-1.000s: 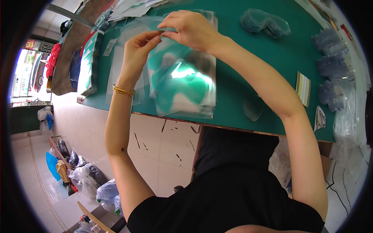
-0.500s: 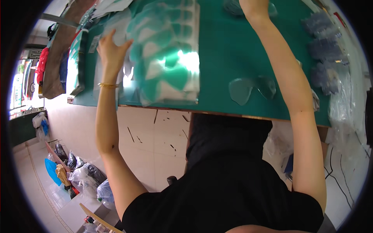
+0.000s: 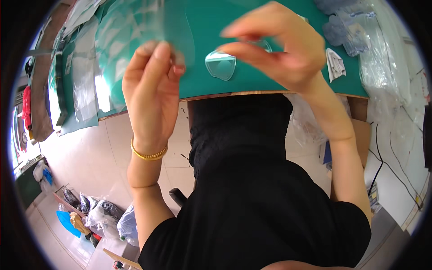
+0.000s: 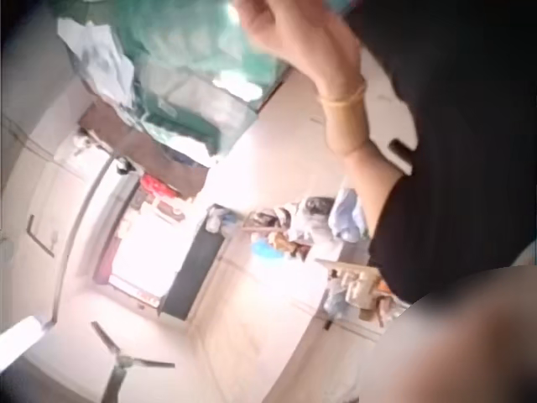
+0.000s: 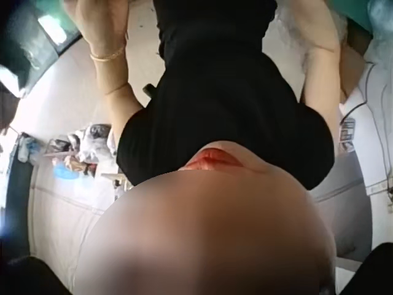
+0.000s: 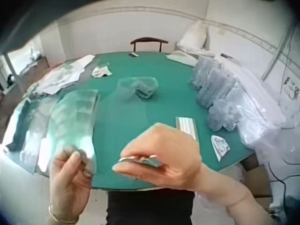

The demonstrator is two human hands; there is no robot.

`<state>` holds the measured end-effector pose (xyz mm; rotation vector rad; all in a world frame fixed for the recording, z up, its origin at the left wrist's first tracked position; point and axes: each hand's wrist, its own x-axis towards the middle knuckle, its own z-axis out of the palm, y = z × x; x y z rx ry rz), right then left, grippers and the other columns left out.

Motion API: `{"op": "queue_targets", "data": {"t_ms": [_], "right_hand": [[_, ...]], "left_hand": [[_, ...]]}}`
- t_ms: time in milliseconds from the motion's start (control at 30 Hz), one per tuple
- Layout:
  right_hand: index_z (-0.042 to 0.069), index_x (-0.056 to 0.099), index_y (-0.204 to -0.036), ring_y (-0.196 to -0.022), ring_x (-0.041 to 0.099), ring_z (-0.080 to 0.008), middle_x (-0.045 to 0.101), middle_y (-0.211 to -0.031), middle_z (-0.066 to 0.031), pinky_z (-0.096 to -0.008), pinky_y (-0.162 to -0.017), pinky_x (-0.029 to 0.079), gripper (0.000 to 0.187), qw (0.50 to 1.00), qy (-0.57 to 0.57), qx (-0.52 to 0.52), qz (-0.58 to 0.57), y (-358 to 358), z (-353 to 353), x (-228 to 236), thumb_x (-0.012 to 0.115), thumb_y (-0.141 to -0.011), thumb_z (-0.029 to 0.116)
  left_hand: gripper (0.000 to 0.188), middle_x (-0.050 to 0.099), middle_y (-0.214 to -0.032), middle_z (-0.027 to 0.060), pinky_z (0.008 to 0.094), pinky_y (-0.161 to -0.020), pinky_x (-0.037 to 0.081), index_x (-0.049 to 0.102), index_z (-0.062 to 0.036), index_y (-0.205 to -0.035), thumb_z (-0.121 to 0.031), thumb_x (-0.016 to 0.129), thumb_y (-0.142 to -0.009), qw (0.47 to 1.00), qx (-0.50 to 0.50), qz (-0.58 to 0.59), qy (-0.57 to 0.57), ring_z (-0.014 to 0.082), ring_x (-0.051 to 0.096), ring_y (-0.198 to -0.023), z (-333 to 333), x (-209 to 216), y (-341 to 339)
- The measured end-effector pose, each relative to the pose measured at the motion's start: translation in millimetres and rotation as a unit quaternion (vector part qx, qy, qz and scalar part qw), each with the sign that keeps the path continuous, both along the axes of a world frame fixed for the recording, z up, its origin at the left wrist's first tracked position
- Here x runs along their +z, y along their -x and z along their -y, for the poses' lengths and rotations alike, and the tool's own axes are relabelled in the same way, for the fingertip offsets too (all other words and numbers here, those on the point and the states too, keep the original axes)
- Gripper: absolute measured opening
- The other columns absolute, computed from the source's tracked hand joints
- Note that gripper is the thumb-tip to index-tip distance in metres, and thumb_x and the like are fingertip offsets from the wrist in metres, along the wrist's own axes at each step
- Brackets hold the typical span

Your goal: Cleaning, inspecting, and packaging plastic protective lenses at a factory workstation.

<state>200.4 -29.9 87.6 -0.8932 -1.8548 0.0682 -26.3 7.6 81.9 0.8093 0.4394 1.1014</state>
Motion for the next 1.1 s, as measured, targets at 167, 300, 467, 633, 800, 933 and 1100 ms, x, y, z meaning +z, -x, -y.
{"op": "queue_targets", "data": {"t_ms": [167, 300, 467, 633, 800, 933, 1100], "right_hand": [[0.003, 0.050, -0.103, -0.060, 0.045, -0.0060, 0.054, -0.075, -0.0019, -0.0187, -0.053, 0.034, 0.065, 0.836, 0.329, 0.089, -0.429, -24.2, 58.5, -39.8, 0.082, -0.076, 0.052], [0.003, 0.049, -0.098, -0.056, 0.044, -0.0058, 0.052, -0.068, -0.0019, -0.0199, -0.050, 0.033, 0.063, 0.807, 0.362, 0.114, -0.452, -29.4, 100.8, -58.4, 0.079, -0.077, 0.055], [0.003, 0.050, -0.083, -0.045, 0.040, -0.0064, 0.052, -0.058, -0.0036, -0.0205, -0.041, 0.032, 0.035, 0.770, 0.444, -0.011, -0.459, -33.5, 112.3, -52.6, 0.073, -0.089, 0.029], [-0.001, 0.055, -0.081, -0.050, 0.051, -0.0073, 0.058, -0.065, -0.0057, -0.0200, -0.043, 0.038, 0.019, 0.786, 0.451, -0.087, -0.414, -43.0, 99.5, -44.5, 0.067, -0.090, 0.011], [-0.002, 0.060, -0.085, -0.054, 0.053, -0.0067, 0.062, -0.072, -0.0071, -0.0196, -0.045, 0.040, 0.009, 0.813, 0.443, -0.113, -0.360, -51.5, 75.9, -55.7, 0.064, -0.091, 0.002], [-0.003, 0.063, -0.083, -0.054, 0.055, -0.0072, 0.063, -0.070, -0.0083, -0.0191, -0.044, 0.036, 0.007, 0.847, 0.445, -0.125, -0.262, -64.4, 70.3, -66.6, 0.068, -0.086, 0.001], [0.003, 0.065, -0.075, -0.047, 0.053, -0.0108, 0.064, -0.063, -0.0057, -0.0229, -0.043, 0.030, 0.014, 0.887, 0.417, -0.069, -0.186, -81.7, 73.1, -71.0, 0.078, -0.076, 0.009]], "left_hand": [[0.014, 0.061, -0.086, 0.0097, 0.0298, -0.071, 0.051, 0.056, 0.0017, -0.095, -0.001, 0.068, -0.090, 0.994, -0.020, -0.092, -0.058, 0.0191, 0.061, -0.079, 40.1, -24.2, 0.5], [0.017, 0.063, -0.091, 0.0117, 0.0278, -0.073, 0.051, 0.058, 0.0022, -0.094, 0.005, 0.072, -0.085, 0.986, -0.073, -0.147, -0.039, 0.0163, 0.060, -0.081, 64.0, -35.9, -4.4], [0.015, 0.063, -0.094, 0.0123, 0.0279, -0.075, 0.051, 0.060, 0.0023, -0.094, 0.004, 0.072, -0.085, 0.979, -0.099, -0.173, -0.048, 0.0165, 0.061, -0.082, 63.3, -51.7, -7.0], [0.010, 0.062, -0.098, 0.0128, 0.0291, -0.076, 0.053, 0.061, 0.0067, -0.097, 0.004, 0.068, -0.089, 0.970, -0.035, -0.228, -0.079, 0.0183, 0.063, -0.086, 50.3, -58.8, -17.1], [0.008, 0.062, -0.095, 0.0123, 0.0243, -0.066, 0.053, 0.063, 0.0079, -0.095, 0.008, 0.067, -0.088, 0.947, 0.035, -0.304, -0.095, 0.0157, 0.062, -0.078, 37.2, -67.0, -29.2], [0.011, 0.066, -0.086, 0.0124, 0.0247, -0.058, 0.048, 0.067, 0.0066, -0.090, 0.013, 0.070, -0.081, 0.904, 0.072, -0.411, -0.094, 0.0156, 0.061, -0.070, 31.3, -70.6, -35.8], [0.023, 0.066, -0.081, 0.0093, 0.0300, -0.057, 0.049, 0.069, -0.0020, -0.085, 0.011, 0.076, -0.067, 0.856, 0.042, -0.406, -0.317, 0.0220, 0.063, -0.069, 25.2, -75.4, -24.7]]}}
